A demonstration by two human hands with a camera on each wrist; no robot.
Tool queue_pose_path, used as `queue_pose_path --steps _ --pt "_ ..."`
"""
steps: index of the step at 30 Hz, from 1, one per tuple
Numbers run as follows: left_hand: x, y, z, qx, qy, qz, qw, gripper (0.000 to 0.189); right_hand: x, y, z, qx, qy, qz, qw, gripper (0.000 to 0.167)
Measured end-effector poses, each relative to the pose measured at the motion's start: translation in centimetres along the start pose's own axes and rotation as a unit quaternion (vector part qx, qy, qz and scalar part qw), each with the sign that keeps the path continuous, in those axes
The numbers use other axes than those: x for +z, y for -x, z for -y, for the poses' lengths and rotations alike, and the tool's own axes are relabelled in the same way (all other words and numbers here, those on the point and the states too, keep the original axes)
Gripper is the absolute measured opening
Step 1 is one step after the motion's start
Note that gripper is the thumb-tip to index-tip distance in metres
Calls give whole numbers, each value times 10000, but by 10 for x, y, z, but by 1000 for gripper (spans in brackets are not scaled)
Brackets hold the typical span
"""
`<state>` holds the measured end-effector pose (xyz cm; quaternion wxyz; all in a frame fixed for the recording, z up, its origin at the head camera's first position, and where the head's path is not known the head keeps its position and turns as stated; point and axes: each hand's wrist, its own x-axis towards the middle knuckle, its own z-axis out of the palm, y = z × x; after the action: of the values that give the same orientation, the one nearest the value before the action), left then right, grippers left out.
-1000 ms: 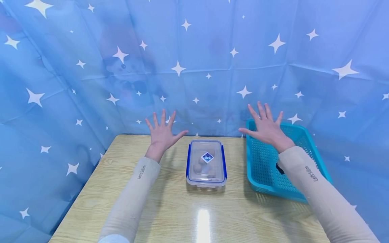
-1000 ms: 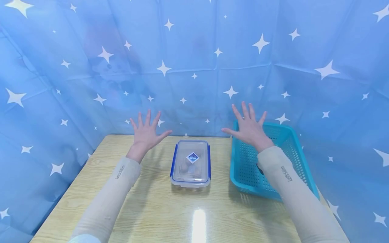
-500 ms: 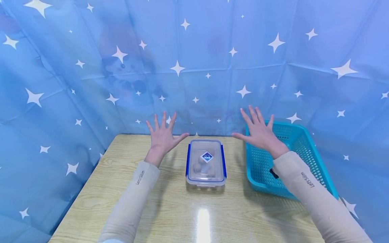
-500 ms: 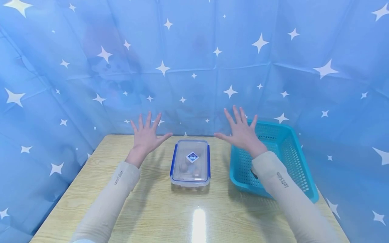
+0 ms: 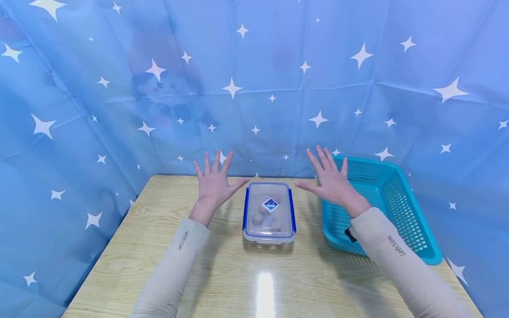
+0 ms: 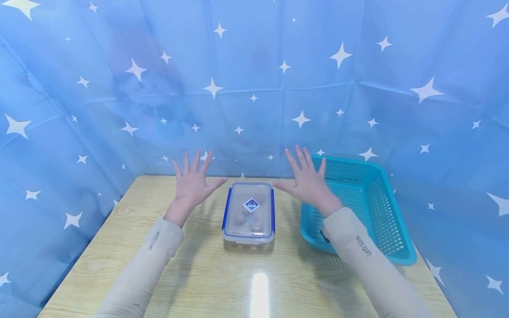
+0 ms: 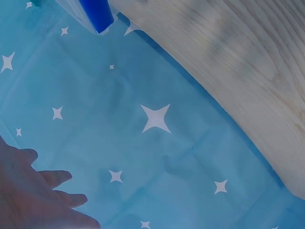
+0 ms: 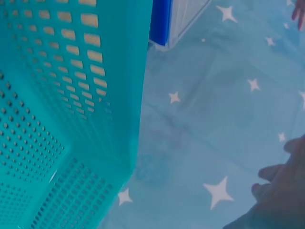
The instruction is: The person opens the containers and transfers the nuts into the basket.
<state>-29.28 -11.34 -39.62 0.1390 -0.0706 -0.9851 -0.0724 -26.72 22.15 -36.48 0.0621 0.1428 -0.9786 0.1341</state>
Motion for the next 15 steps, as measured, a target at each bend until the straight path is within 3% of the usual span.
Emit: queue_pose_path --steps 15 --pt "6 20 -10 98 278 -133 9995 96 24 14 20 -208 -264 -108 9994 95"
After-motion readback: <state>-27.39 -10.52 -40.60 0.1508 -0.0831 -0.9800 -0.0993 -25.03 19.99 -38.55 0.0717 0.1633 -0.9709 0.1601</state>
